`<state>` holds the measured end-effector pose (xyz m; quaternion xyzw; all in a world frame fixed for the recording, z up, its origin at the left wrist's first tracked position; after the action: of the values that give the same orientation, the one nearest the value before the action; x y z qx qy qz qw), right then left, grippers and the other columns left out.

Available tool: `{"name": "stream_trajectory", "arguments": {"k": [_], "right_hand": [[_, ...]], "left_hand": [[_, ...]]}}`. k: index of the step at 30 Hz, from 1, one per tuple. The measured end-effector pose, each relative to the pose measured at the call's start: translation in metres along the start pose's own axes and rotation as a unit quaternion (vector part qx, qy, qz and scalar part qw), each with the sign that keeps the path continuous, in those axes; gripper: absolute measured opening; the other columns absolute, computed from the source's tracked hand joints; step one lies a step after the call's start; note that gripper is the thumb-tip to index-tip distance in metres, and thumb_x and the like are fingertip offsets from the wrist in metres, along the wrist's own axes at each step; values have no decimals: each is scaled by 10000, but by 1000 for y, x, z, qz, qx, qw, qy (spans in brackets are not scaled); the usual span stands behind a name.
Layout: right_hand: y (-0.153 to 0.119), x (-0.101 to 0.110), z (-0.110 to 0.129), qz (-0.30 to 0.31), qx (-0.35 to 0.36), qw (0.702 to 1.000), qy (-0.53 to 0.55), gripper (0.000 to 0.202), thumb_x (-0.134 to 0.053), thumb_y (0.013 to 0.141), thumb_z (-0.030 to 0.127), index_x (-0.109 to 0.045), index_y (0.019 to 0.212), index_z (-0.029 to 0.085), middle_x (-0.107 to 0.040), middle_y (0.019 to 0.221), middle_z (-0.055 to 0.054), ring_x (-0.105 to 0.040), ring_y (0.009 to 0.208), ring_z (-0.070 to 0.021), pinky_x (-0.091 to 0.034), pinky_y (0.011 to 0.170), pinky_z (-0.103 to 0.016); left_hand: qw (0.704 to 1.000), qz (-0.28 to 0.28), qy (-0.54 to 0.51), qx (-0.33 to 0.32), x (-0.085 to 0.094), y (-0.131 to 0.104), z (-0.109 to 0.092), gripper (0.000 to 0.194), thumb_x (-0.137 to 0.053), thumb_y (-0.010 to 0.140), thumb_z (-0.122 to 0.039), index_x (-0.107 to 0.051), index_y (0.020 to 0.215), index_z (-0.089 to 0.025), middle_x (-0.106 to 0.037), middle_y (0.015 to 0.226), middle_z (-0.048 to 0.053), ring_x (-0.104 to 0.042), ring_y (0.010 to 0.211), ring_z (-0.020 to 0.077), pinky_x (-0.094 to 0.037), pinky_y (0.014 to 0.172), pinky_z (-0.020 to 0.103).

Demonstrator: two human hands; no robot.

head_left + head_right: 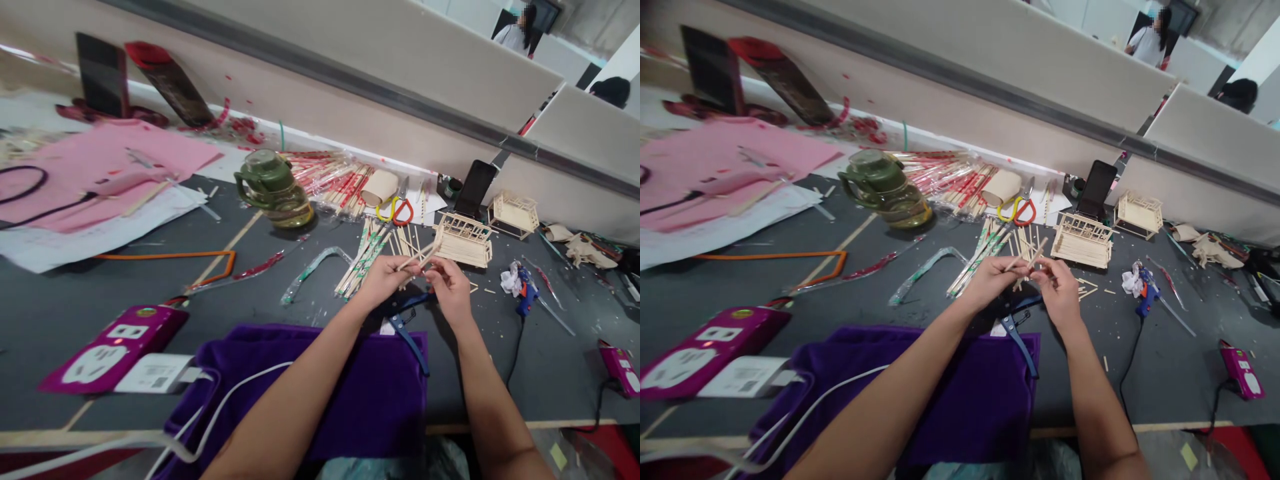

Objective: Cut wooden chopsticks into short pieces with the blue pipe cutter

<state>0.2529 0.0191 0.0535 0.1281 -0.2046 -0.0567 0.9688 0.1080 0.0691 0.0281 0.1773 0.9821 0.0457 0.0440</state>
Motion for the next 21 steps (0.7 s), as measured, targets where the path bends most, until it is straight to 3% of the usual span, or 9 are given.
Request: {"name": "stream_trajectory", "arguments": {"k": [2, 5, 9, 14, 17, 21], "right_hand": [[-5, -9, -1, 57, 2, 994, -98, 455, -619, 921, 522, -658, 1249, 210, -695, 1089, -97, -673, 969, -236, -564, 811, -356], [-24, -29, -2, 177, 13, 951, -252, 707, -689, 856, 572, -537, 1421, 175, -593, 1398, -180, -530, 1325, -332, -447, 1092, -477], [-52, -54, -4, 301, 16, 883, -360, 1004, -739, 779, 640, -390, 1526, 67, -401, 1569, -268, -339, 1482, -420, -262, 1211, -588], [-61, -61, -4, 326, 8, 848, -419, 1077, -754, 761, 637, -352, 1534, 5, -365, 1574, -308, -293, 1492, -456, -192, 1211, -642], [-57, -59, 2, 304, 8, 844, -442, 1054, -776, 749, 605, -383, 1514, -3, -465, 1489, -317, -412, 1400, -450, -267, 1171, -626], [-56, -58, 11, 291, 24, 834, -469, 881, -737, 791, 537, -476, 1452, 17, -587, 1298, -271, -531, 1201, -408, -389, 1068, -568]], "left_hand": [[996, -77, -43, 13, 23, 1, -1, 255, -804, 706, -418, -778, 747, -168, -748, 701, 36, -639, 642, 153, -483, 634, 250], [974, -188, -124, 23, 57, 0, 0, 359, -878, 613, -467, -766, 758, -158, -767, 738, 68, -675, 715, 176, -498, 655, 256], [941, -280, -182, 57, 82, -5, 7, 501, -928, 493, -511, -750, 783, -143, -752, 683, 61, -631, 602, 150, -417, 505, 216], [936, -277, -201, 83, 79, -6, 9, 538, -939, 457, -502, -741, 792, -130, -741, 654, 48, -531, 476, 85, -309, 415, 186], [937, -268, -203, 96, 76, -6, 11, 554, -945, 438, -503, -731, 784, -127, -737, 646, 48, -408, 385, 37, -220, 377, 185], [941, -266, -185, 94, 78, -5, 12, 528, -933, 473, -490, -732, 794, -123, -741, 657, 57, -322, 355, 11, -131, 375, 197]]}}
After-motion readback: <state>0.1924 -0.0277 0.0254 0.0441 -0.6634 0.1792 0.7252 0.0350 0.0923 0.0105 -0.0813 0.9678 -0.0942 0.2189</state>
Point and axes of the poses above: each hand's wrist, its own y-axis towards the middle knuckle, its own x-axis out of the back of the hand, z = x × y, the point moved 8 cm from there along y, towards the middle knuckle
